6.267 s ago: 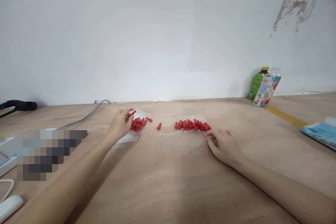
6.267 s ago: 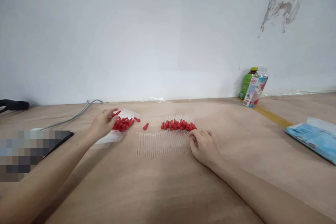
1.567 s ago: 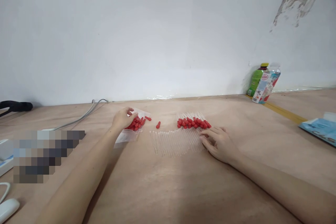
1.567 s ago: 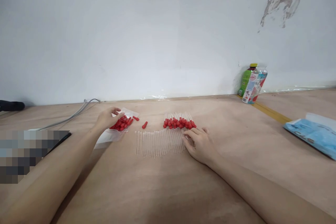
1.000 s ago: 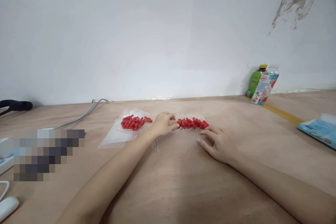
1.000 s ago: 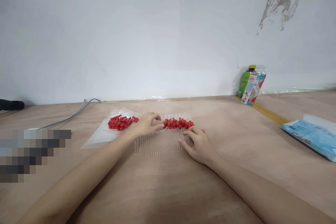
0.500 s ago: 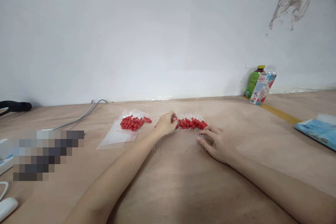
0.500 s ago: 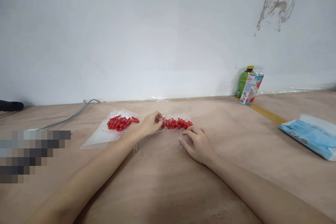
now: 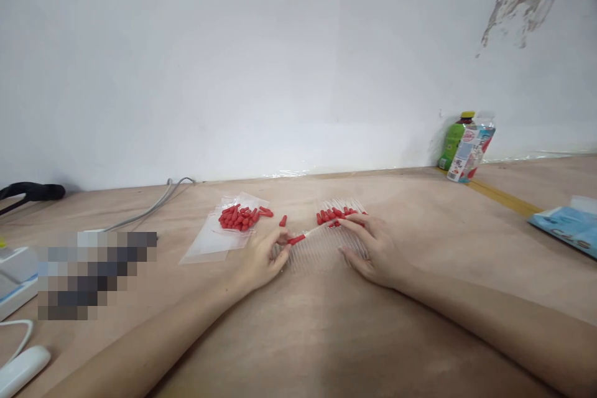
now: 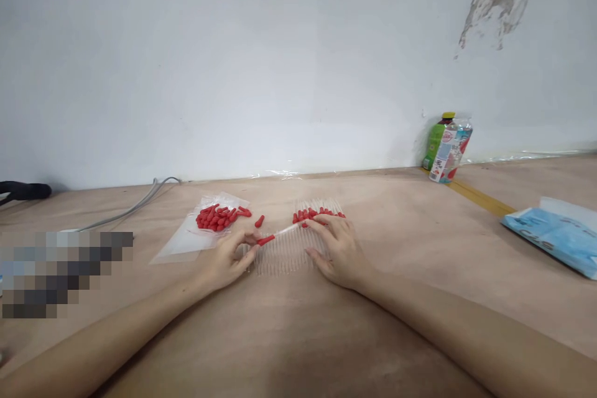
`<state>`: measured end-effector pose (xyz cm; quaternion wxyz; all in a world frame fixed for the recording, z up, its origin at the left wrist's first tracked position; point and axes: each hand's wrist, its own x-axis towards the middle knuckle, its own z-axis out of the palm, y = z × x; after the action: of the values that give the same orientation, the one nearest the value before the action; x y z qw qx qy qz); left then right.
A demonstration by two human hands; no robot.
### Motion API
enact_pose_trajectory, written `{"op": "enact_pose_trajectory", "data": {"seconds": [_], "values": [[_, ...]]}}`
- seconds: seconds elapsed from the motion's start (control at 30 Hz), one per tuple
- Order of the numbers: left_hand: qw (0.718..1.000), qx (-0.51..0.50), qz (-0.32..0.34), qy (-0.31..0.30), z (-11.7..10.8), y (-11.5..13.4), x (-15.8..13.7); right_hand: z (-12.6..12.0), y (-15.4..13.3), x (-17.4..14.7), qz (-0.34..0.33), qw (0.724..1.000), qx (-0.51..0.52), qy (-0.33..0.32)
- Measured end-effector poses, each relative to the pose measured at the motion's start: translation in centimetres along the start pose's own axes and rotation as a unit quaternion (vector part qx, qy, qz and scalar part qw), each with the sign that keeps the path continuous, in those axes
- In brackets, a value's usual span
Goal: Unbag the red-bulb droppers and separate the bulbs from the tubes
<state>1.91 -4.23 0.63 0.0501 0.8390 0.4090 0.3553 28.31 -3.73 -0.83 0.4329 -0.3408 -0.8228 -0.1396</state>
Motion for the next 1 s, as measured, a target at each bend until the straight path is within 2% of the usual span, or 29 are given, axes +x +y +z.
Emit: {"op": "enact_pose_trajectory", "data": {"seconds": [0.2,0.43,0.53,0.7,0.83,1.0], "values": [[0.997,0.008,0.070,0.006,0.7,0.3,-0.7,1.7,-1.4,1.1,-0.070,0.997,0.002,-0.031],[0.996,-0.011,0.093,0.012,1.0,0.8,-1.2,1.4,-1.3,0.7,-0.063,0.997,0.003,-0.049],[0.996,0.009,0.093,0.004,1.0,1.4,-0.9,1.4,-1.4,0.8,-0.058,0.996,0.004,-0.064],[0.990,0.060,0.129,0.006,2.1,2.0,0.5,1.4,-1.6,0.9,-0.063,0.995,0.013,-0.071],[0.986,0.057,0.152,0.019,3.1,2.0,1.2,1.3,-1.8,1.0,-0.064,0.995,0.023,-0.075],[0.985,0.064,0.159,0.026,3.0,1.9,1.0,1.5,-2.0,1.1,-0.066,0.994,0.036,-0.075]]}}
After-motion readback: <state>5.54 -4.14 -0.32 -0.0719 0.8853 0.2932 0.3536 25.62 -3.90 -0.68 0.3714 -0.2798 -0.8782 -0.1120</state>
